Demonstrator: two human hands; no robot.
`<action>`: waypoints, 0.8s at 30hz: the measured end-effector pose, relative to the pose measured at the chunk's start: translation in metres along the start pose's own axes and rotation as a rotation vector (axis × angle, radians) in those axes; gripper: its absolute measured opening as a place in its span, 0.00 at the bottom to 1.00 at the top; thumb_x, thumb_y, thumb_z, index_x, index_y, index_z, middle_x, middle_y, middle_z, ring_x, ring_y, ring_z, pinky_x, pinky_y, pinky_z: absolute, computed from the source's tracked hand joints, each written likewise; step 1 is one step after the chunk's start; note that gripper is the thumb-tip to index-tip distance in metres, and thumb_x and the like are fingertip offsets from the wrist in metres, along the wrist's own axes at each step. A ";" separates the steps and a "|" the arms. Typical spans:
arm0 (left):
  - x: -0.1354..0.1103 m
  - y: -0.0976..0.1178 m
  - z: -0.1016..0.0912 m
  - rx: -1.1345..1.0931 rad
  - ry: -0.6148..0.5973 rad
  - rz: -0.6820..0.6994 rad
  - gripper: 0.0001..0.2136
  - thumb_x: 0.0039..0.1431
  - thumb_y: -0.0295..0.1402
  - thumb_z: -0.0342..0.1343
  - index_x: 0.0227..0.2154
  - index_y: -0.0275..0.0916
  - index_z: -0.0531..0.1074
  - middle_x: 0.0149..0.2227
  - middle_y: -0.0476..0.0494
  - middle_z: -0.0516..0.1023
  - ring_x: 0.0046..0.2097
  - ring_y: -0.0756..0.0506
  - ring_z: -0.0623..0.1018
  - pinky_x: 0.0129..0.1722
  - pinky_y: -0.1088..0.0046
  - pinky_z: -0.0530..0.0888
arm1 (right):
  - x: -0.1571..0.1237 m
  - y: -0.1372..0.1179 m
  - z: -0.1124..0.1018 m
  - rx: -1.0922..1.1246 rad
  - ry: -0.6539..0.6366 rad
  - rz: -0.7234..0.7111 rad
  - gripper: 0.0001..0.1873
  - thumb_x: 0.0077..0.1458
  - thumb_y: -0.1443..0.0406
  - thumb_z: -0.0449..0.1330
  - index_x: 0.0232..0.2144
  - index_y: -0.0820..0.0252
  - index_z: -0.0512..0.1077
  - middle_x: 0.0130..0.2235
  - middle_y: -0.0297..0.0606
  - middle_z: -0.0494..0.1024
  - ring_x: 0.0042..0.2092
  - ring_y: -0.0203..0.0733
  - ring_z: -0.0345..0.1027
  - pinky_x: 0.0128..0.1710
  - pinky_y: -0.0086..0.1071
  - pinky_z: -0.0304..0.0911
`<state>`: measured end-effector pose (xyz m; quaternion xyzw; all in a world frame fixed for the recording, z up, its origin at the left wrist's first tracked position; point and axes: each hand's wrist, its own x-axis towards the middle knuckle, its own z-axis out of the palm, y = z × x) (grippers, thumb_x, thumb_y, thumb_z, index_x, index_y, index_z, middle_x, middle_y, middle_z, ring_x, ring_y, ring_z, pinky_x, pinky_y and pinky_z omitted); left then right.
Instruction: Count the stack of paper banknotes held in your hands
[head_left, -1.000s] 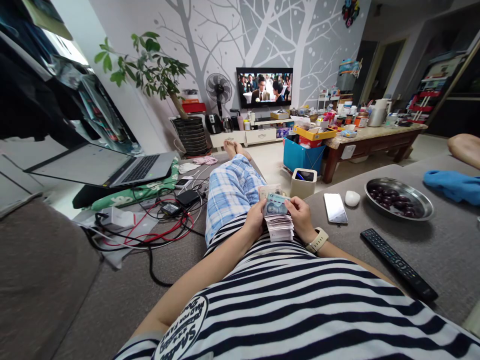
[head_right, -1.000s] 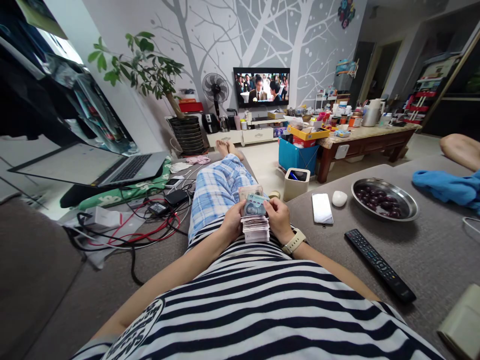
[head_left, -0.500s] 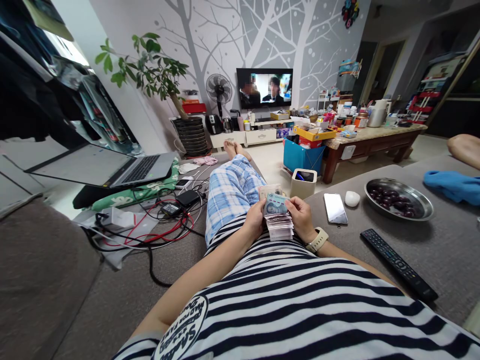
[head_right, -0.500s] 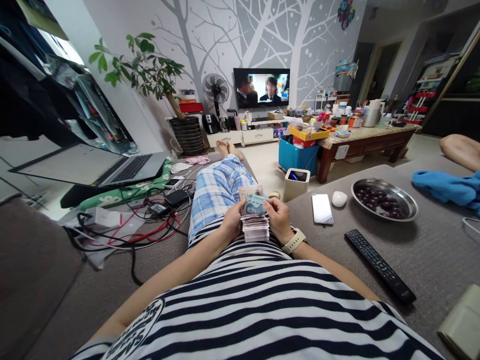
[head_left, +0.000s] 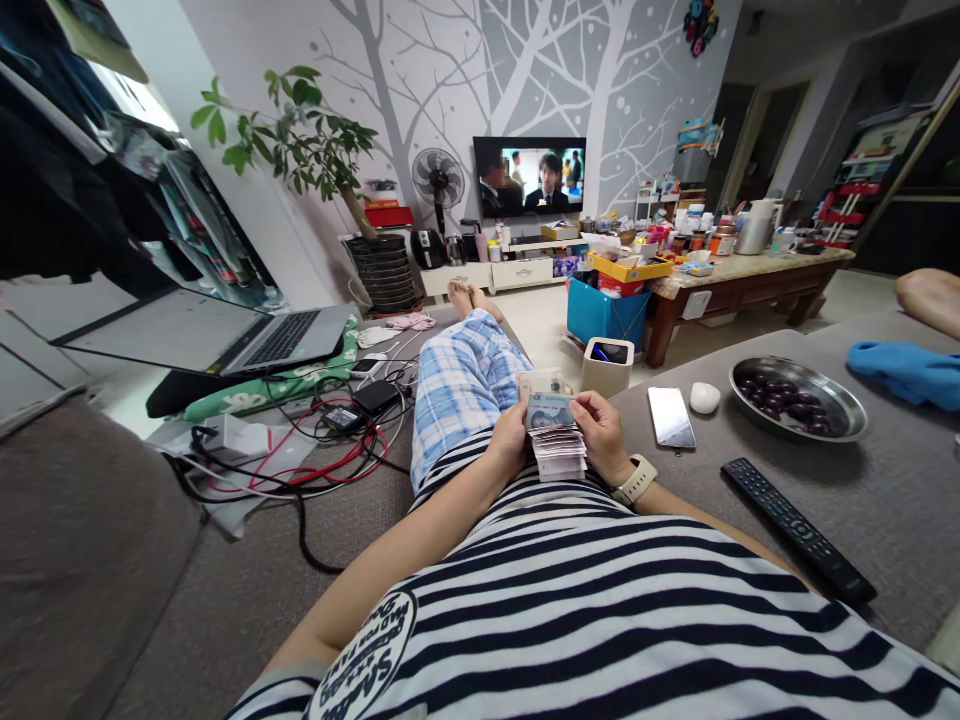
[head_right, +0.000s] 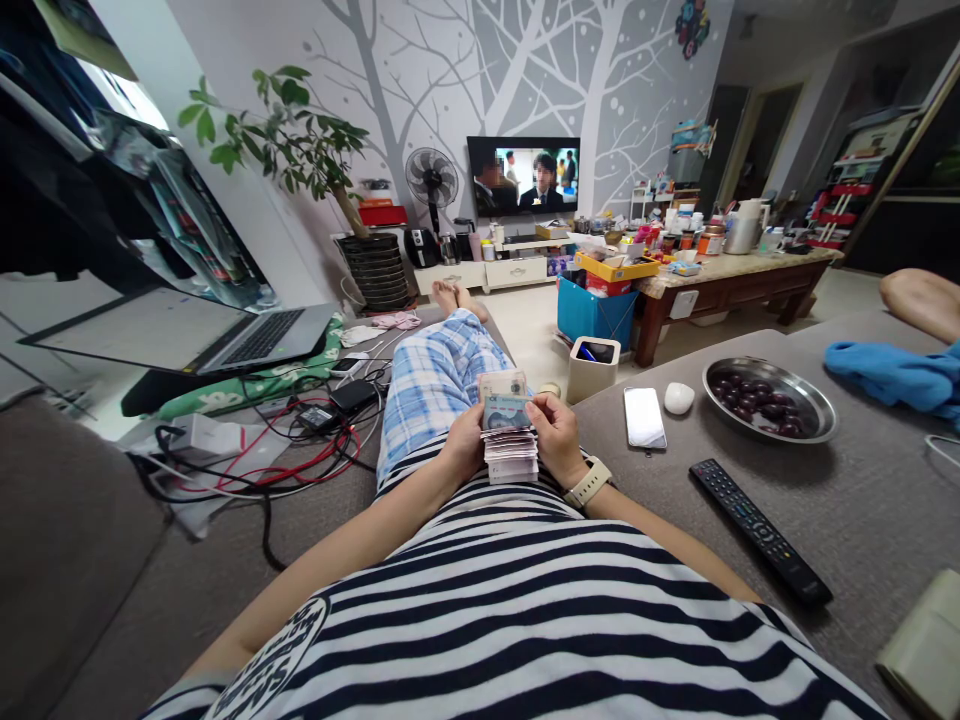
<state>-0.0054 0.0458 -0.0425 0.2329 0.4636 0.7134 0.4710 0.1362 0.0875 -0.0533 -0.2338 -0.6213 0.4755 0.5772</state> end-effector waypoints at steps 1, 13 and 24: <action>0.000 0.000 0.000 -0.001 0.003 -0.003 0.12 0.47 0.40 0.70 0.24 0.38 0.76 0.26 0.42 0.82 0.39 0.38 0.83 0.43 0.63 0.79 | 0.000 0.000 0.000 -0.008 0.005 -0.007 0.17 0.57 0.49 0.62 0.29 0.55 0.72 0.27 0.33 0.72 0.30 0.41 0.63 0.32 0.35 0.62; -0.006 0.003 0.004 -0.086 -0.006 -0.036 0.07 0.48 0.34 0.68 0.25 0.38 0.76 0.27 0.42 0.83 0.41 0.37 0.85 0.44 0.62 0.80 | -0.003 -0.004 0.000 -0.057 0.002 -0.018 0.20 0.60 0.46 0.59 0.28 0.54 0.70 0.25 0.32 0.69 0.28 0.40 0.60 0.30 0.35 0.61; -0.013 0.007 0.009 -0.135 -0.011 -0.075 0.05 0.52 0.28 0.64 0.32 0.34 0.78 0.33 0.37 0.86 0.46 0.35 0.86 0.49 0.58 0.81 | -0.001 0.009 -0.001 -0.043 0.027 0.056 0.27 0.56 0.39 0.62 0.26 0.54 0.68 0.21 0.31 0.70 0.25 0.39 0.61 0.28 0.34 0.59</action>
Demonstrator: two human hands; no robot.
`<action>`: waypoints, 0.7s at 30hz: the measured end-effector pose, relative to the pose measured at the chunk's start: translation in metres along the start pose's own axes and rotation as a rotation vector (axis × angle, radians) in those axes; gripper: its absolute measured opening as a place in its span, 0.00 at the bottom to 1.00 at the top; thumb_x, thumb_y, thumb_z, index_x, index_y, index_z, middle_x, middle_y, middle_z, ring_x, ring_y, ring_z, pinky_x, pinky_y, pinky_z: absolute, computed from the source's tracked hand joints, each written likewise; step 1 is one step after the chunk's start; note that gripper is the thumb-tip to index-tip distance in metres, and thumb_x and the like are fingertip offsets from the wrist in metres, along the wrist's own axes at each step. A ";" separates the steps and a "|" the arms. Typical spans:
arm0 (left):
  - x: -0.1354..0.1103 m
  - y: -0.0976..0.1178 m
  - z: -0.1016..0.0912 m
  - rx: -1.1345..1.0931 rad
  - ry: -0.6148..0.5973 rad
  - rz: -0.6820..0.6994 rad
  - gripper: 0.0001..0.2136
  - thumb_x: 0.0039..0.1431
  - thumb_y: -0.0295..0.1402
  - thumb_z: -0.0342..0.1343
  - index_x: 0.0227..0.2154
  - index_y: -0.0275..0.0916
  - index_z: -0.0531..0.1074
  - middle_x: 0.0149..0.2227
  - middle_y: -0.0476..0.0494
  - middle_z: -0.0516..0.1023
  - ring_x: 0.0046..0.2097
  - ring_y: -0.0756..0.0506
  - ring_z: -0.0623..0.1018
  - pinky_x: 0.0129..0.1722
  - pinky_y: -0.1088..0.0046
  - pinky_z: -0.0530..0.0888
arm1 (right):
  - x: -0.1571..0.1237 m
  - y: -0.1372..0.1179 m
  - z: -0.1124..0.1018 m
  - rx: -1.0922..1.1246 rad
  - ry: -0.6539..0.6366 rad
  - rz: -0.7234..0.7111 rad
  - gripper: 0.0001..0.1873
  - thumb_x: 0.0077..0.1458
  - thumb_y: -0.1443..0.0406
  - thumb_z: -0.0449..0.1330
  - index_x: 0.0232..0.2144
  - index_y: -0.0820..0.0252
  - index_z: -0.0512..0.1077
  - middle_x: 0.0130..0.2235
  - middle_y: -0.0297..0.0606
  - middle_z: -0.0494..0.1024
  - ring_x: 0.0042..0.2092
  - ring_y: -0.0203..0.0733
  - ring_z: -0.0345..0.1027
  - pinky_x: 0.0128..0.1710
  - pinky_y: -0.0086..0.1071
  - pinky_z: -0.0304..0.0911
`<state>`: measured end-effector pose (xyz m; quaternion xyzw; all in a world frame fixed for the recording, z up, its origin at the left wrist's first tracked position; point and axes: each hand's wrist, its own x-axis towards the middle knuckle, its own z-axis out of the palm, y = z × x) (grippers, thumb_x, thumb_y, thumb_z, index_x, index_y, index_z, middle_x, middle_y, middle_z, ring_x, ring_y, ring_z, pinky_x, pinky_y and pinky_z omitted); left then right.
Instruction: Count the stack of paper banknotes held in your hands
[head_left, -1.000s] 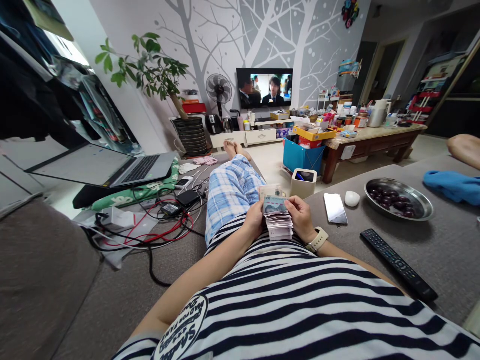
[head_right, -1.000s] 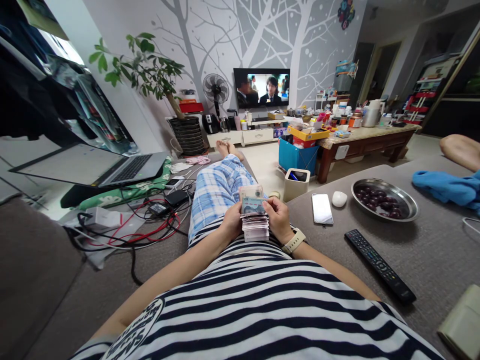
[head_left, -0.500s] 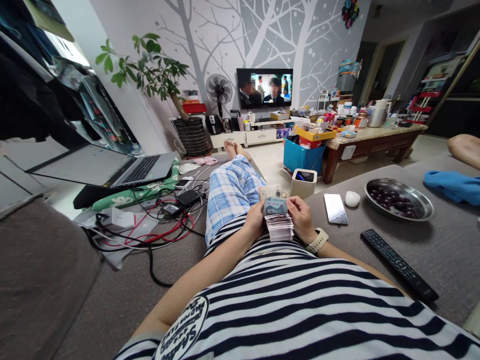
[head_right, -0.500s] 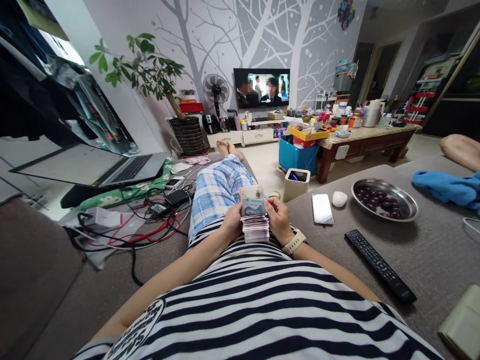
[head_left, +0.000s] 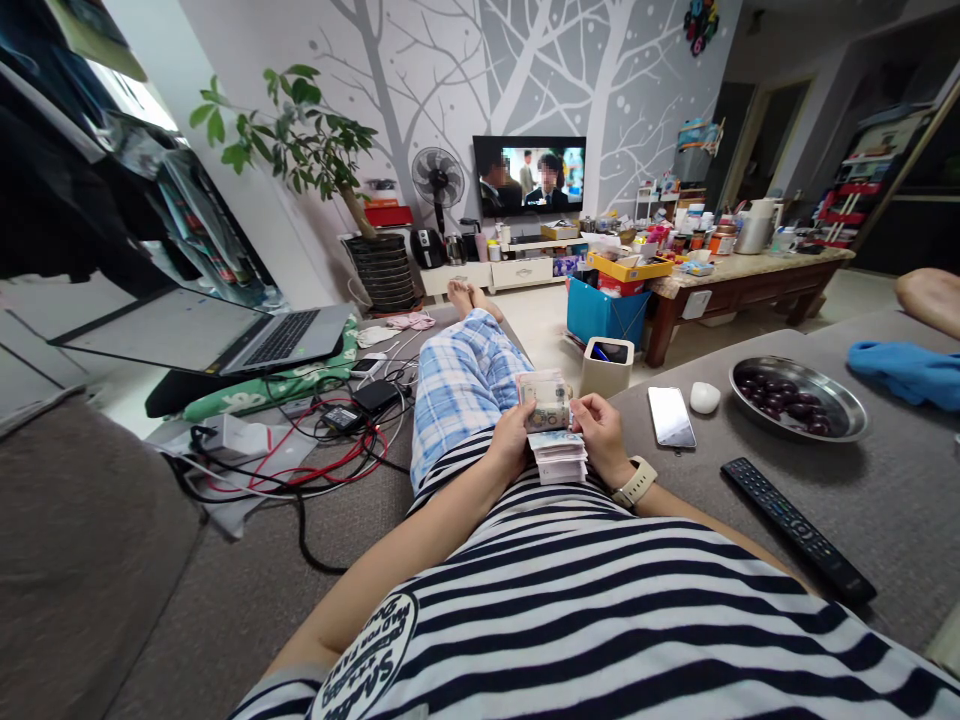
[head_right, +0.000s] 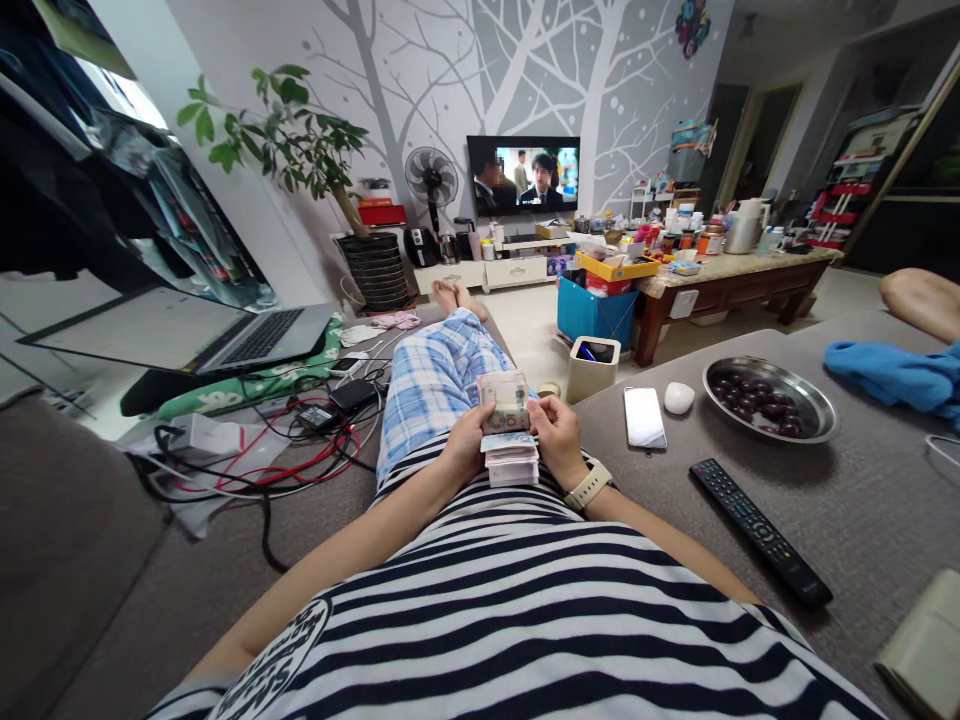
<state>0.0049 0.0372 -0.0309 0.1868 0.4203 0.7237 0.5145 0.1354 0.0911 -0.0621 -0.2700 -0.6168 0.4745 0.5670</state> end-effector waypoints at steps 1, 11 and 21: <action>0.000 0.000 -0.001 -0.002 -0.025 -0.006 0.06 0.51 0.28 0.65 0.33 0.34 0.78 0.33 0.36 0.86 0.46 0.35 0.85 0.50 0.58 0.81 | 0.001 0.001 0.000 -0.029 0.018 0.001 0.27 0.56 0.39 0.63 0.25 0.54 0.68 0.22 0.30 0.70 0.26 0.39 0.62 0.29 0.34 0.59; 0.008 -0.010 -0.008 0.012 -0.079 -0.012 0.12 0.47 0.29 0.71 0.36 0.35 0.79 0.34 0.37 0.86 0.44 0.34 0.86 0.50 0.57 0.80 | 0.001 0.004 -0.001 -0.146 0.025 0.004 0.23 0.57 0.46 0.62 0.22 0.54 0.65 0.22 0.29 0.66 0.27 0.38 0.57 0.29 0.33 0.54; 0.003 -0.004 -0.001 -0.004 0.033 0.007 0.06 0.56 0.33 0.65 0.31 0.35 0.78 0.31 0.40 0.85 0.41 0.38 0.86 0.48 0.60 0.81 | -0.004 -0.007 -0.001 -0.055 -0.002 -0.058 0.22 0.60 0.46 0.59 0.25 0.54 0.68 0.24 0.32 0.69 0.28 0.40 0.60 0.31 0.35 0.59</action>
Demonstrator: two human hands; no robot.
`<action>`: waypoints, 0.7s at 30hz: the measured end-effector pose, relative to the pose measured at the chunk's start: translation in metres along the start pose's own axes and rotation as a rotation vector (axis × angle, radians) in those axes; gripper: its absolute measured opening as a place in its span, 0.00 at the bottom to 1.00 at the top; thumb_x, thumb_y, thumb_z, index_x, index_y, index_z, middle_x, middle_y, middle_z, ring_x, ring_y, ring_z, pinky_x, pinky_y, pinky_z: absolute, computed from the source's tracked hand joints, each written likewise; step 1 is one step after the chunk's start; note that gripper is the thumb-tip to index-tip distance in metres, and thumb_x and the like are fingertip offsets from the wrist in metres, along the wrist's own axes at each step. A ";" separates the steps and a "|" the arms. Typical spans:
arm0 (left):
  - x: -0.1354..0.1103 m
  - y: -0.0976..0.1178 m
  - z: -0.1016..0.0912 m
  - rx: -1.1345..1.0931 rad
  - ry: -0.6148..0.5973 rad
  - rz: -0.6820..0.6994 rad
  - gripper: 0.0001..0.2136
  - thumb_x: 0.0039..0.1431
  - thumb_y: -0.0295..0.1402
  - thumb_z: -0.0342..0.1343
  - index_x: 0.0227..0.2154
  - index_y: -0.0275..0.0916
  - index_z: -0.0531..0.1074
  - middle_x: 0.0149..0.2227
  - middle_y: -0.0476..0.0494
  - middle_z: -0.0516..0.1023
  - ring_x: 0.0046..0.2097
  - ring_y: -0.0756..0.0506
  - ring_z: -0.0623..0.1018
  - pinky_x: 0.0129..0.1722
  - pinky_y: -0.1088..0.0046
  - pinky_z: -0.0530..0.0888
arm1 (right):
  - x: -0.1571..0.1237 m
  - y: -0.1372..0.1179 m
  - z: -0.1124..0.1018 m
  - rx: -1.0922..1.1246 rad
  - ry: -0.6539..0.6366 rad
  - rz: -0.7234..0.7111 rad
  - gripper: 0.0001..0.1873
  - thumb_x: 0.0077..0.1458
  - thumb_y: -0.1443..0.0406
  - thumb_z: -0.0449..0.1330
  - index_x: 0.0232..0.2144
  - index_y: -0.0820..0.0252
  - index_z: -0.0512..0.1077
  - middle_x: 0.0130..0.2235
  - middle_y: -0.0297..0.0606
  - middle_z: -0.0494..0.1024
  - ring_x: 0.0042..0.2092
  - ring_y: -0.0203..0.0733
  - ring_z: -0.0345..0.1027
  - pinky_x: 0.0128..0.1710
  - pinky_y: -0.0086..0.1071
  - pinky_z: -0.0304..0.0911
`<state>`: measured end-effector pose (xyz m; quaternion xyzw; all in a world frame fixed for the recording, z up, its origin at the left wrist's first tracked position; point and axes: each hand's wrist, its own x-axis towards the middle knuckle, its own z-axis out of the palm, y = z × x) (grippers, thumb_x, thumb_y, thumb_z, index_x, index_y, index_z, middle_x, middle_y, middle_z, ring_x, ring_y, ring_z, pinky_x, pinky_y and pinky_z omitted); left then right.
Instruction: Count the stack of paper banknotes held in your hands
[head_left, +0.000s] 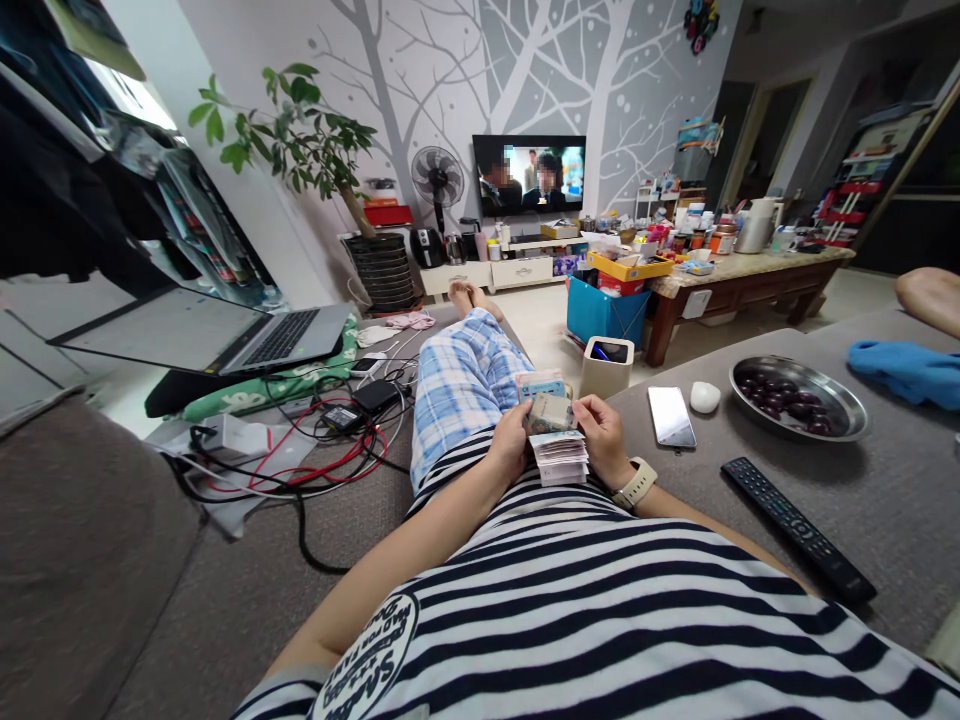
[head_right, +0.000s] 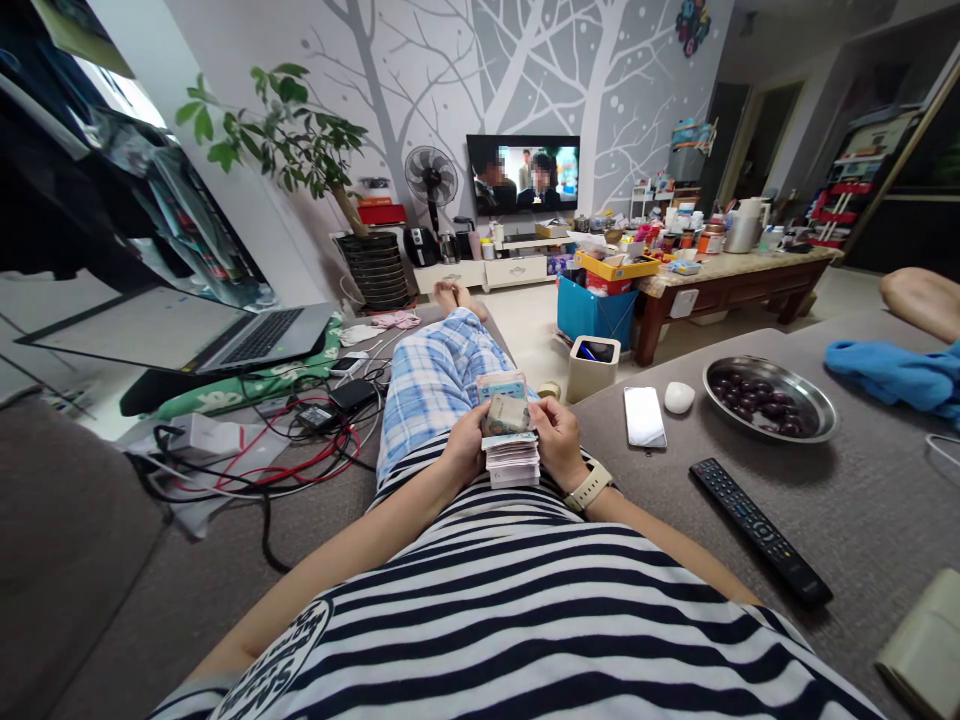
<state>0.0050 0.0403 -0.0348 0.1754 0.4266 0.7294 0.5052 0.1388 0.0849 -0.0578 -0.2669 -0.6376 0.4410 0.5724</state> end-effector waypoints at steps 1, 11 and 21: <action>0.000 0.000 0.000 0.006 -0.006 0.002 0.06 0.55 0.33 0.65 0.31 0.35 0.78 0.31 0.40 0.86 0.41 0.37 0.86 0.48 0.61 0.81 | 0.000 -0.001 0.000 0.009 -0.005 0.001 0.22 0.59 0.45 0.59 0.25 0.54 0.69 0.24 0.32 0.69 0.28 0.41 0.60 0.31 0.35 0.59; -0.001 -0.001 -0.001 0.036 -0.028 0.025 0.07 0.53 0.34 0.66 0.29 0.36 0.78 0.31 0.41 0.85 0.41 0.38 0.85 0.47 0.63 0.80 | 0.000 -0.001 0.000 0.008 -0.016 0.001 0.23 0.59 0.43 0.59 0.26 0.54 0.69 0.24 0.32 0.68 0.28 0.41 0.60 0.30 0.35 0.60; -0.001 0.000 -0.003 0.047 -0.031 0.031 0.06 0.53 0.34 0.66 0.29 0.36 0.78 0.31 0.42 0.85 0.40 0.39 0.85 0.45 0.65 0.80 | 0.000 -0.004 0.000 0.010 -0.016 0.002 0.24 0.58 0.43 0.59 0.27 0.54 0.70 0.24 0.33 0.70 0.29 0.41 0.61 0.31 0.35 0.61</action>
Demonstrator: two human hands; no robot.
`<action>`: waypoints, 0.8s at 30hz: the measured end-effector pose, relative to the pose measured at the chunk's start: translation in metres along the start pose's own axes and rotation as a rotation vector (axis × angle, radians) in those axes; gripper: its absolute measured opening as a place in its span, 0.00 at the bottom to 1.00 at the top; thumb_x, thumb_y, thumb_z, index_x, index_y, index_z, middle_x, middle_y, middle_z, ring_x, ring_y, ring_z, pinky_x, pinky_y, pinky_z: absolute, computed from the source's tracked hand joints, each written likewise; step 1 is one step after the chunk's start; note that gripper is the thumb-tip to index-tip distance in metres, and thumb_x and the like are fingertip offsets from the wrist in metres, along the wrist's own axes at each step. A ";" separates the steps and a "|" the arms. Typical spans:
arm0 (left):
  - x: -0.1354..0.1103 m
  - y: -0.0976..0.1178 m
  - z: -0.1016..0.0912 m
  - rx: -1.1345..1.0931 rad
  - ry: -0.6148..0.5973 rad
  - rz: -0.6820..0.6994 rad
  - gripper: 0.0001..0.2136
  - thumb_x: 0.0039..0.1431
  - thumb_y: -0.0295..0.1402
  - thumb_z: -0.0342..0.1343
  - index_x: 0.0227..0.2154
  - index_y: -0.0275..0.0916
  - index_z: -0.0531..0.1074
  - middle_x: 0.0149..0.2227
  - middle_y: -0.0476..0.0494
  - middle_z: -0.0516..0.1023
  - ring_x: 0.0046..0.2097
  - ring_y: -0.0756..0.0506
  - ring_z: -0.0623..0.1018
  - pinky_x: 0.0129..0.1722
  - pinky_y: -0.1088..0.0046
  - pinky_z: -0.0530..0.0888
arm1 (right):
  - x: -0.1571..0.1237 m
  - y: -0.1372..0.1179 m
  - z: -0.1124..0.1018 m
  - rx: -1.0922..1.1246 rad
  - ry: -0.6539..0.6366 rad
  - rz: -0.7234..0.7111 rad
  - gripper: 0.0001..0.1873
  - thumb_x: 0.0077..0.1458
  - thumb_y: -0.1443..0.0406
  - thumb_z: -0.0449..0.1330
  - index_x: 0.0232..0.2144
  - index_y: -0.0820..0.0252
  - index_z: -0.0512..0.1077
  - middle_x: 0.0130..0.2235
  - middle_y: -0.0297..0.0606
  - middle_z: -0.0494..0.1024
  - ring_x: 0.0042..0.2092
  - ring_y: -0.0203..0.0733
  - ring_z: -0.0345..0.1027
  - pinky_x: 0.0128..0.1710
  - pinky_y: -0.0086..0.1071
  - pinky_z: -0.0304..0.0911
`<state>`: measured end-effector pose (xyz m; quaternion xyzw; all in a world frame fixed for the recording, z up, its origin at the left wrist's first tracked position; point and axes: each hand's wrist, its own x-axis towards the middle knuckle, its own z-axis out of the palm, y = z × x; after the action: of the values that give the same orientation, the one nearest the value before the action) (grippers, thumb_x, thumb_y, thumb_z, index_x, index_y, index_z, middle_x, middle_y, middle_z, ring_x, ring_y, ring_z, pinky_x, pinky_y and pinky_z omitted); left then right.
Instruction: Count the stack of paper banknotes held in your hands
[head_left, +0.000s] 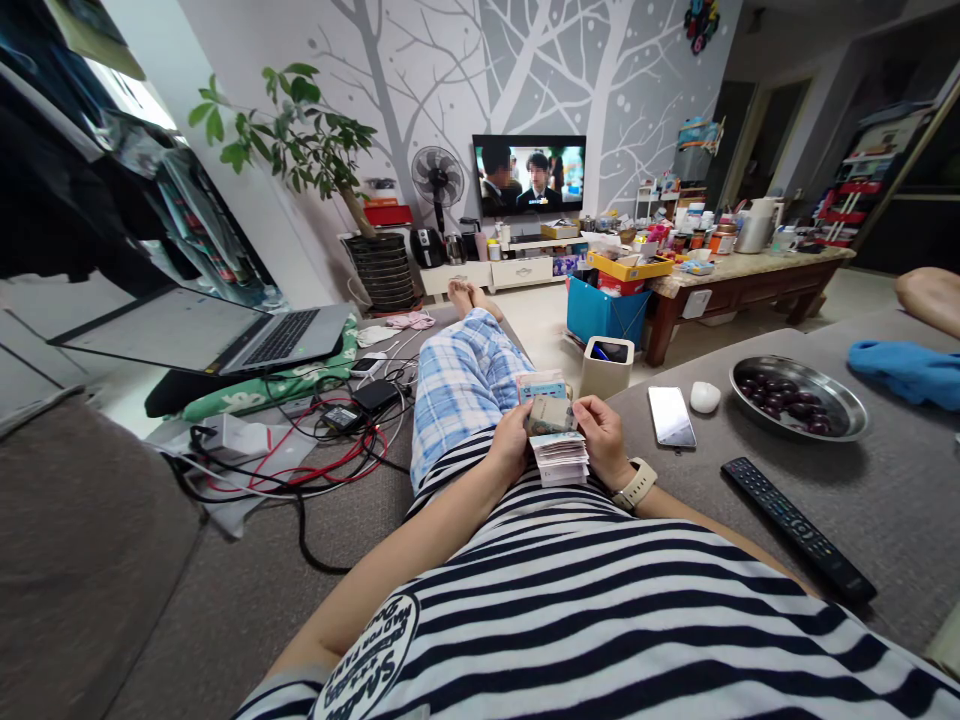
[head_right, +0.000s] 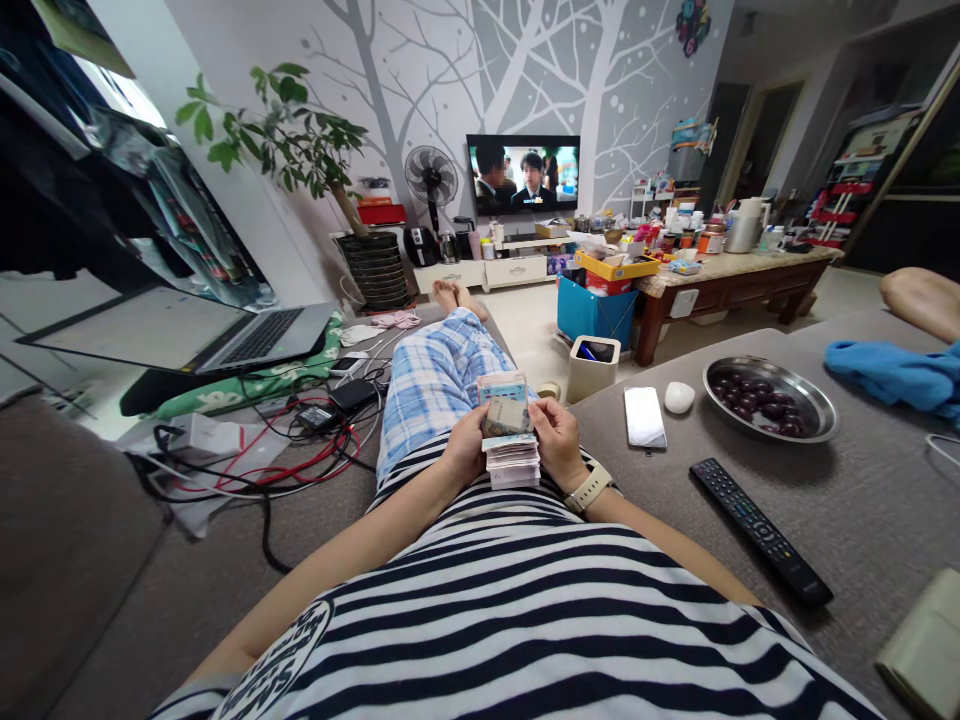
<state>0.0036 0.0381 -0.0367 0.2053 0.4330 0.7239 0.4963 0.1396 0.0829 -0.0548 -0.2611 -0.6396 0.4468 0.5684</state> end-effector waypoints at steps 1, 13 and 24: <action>0.000 0.000 0.000 -0.001 0.002 -0.003 0.06 0.53 0.34 0.66 0.29 0.36 0.78 0.31 0.41 0.85 0.40 0.39 0.85 0.45 0.64 0.80 | 0.000 0.000 0.000 0.005 0.001 0.002 0.24 0.58 0.42 0.60 0.27 0.54 0.70 0.24 0.33 0.70 0.29 0.41 0.61 0.31 0.35 0.61; -0.001 0.001 0.001 -0.048 0.010 -0.055 0.07 0.55 0.33 0.65 0.33 0.34 0.78 0.33 0.37 0.86 0.45 0.35 0.86 0.51 0.56 0.80 | -0.001 0.008 0.002 0.156 -0.088 0.077 0.29 0.58 0.36 0.58 0.25 0.53 0.70 0.20 0.31 0.69 0.23 0.39 0.57 0.26 0.35 0.54; 0.005 -0.007 -0.005 -0.019 -0.075 -0.052 0.13 0.46 0.25 0.67 0.37 0.34 0.79 0.35 0.37 0.87 0.45 0.34 0.86 0.52 0.55 0.80 | 0.004 0.018 0.000 -0.033 0.036 0.082 0.26 0.55 0.41 0.63 0.24 0.55 0.67 0.23 0.29 0.66 0.27 0.38 0.58 0.28 0.33 0.54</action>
<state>0.0012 0.0417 -0.0463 0.2161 0.4124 0.7067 0.5327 0.1352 0.0943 -0.0685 -0.3047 -0.6251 0.4544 0.5567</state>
